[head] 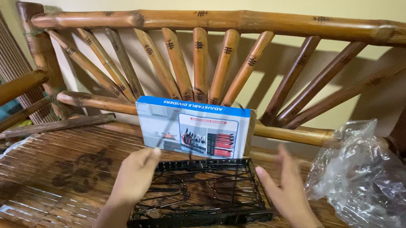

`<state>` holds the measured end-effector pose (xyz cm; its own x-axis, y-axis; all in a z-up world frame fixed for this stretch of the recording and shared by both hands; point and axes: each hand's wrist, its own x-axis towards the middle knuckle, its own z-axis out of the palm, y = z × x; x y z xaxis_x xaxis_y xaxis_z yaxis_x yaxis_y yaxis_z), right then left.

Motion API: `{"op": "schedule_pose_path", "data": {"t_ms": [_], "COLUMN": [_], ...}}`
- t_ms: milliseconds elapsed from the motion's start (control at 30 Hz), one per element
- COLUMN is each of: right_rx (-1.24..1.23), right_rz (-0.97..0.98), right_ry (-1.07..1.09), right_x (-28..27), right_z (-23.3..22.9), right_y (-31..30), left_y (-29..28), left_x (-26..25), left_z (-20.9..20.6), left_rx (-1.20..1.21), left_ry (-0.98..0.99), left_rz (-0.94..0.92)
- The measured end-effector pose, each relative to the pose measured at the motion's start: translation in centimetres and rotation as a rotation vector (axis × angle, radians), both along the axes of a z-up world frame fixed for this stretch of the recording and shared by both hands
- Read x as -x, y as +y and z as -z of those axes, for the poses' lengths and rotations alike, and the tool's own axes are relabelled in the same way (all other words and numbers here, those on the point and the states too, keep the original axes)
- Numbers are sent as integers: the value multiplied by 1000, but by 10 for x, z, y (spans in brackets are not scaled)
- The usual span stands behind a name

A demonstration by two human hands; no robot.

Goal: The person assembles a black wire rack by inserting multiple wire dividers into slots on the frame. They handle each divider individually, aligning and pressing them into place on a bamboo bench. The person then places the assembled rack into a clear plastic bag.

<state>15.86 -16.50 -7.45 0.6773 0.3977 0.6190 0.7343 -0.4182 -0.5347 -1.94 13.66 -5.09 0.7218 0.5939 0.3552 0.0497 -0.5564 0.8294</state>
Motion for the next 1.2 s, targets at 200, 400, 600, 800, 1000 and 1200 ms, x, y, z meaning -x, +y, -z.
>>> {"op": "schedule_pose_path", "data": {"t_ms": [200, 400, 600, 800, 1000, 1200], "right_rx": [519, 1189, 874, 936, 790, 903], "right_rz": [-232, -370, -514, -201, -213, -119], "right_ry": [-870, -340, -593, 34, 52, 87], "right_x": [11, 34, 50, 14, -23, -49], "right_z": [-34, 1, 26, 7, 21, 47], "right_y": [-1, 6, 21, 1, -5, 26], "left_y": [15, 35, 11, 14, 62, 48], "left_x": [1, 8, -16, -65, -97, -107], "left_z": [2, 6, 19, 30, 92, 142], "left_rx": [-300, -204, -277, -683, -612, -484], "left_ry": [357, 509, 470, 199, 952, 843], "left_rz": [221, 261, 259, -68, 105, 35]}}
